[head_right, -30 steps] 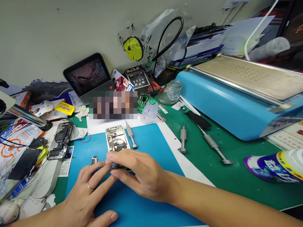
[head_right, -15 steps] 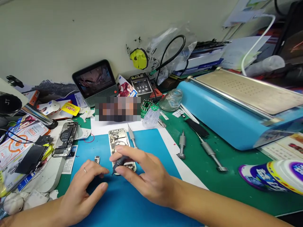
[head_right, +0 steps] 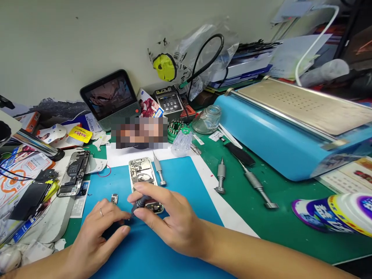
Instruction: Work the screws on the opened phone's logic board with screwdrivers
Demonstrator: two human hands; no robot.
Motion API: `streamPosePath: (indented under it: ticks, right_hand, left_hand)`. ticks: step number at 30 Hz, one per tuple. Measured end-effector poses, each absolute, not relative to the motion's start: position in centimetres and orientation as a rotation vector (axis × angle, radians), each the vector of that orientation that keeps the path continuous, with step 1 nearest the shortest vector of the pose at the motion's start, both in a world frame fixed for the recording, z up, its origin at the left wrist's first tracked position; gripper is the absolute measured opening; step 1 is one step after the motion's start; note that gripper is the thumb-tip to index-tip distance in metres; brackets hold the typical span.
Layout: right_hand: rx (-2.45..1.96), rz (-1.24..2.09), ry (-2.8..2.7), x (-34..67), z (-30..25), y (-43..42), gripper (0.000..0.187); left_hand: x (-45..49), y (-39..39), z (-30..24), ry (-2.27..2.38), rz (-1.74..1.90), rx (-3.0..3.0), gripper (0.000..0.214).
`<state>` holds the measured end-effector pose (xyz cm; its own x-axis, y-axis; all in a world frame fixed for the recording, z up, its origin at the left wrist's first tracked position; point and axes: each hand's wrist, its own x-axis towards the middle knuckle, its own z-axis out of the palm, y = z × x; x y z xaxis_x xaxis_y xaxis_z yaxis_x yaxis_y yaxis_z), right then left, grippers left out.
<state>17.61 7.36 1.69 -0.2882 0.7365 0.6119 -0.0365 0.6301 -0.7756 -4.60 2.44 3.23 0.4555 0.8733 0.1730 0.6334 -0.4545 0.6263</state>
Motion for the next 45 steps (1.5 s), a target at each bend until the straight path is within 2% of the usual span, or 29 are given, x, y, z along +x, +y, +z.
streamPosePath:
  ticks: [6,16,22,37,43,45]
  right_hand:
    - [-0.555,0.766,-1.762,17.4,2.0,7.4,0.061]
    - [-0.502,0.873,-1.739,17.3,1.9,7.2,0.064]
    - [-0.557,0.826,-1.758,17.3,1.9,7.2,0.061]
    - [-0.525,0.934,-1.752,17.8,1.6,7.0,0.070]
    - [-0.576,0.948,-1.794,18.0,2.3,7.1,0.053]
    - [-0.567,0.951,-1.793,18.0,2.2,7.0,0.057]
  left_hand:
    - [-4.6,2.4,3.0,1.234,0.665,2.252,0.010]
    - [-4.4,2.4,3.4,1.218,0.696,2.236,0.010]
    - [-4.4,2.4,3.4,1.246,0.695,2.225,0.010]
    - [-4.4,2.3,3.5,1.230,0.740,2.153,0.006]
    - [-4.3,2.4,3.4,1.232,0.732,2.168,0.007]
    - [-4.3,2.4,3.4,1.232,0.731,2.173,0.008]
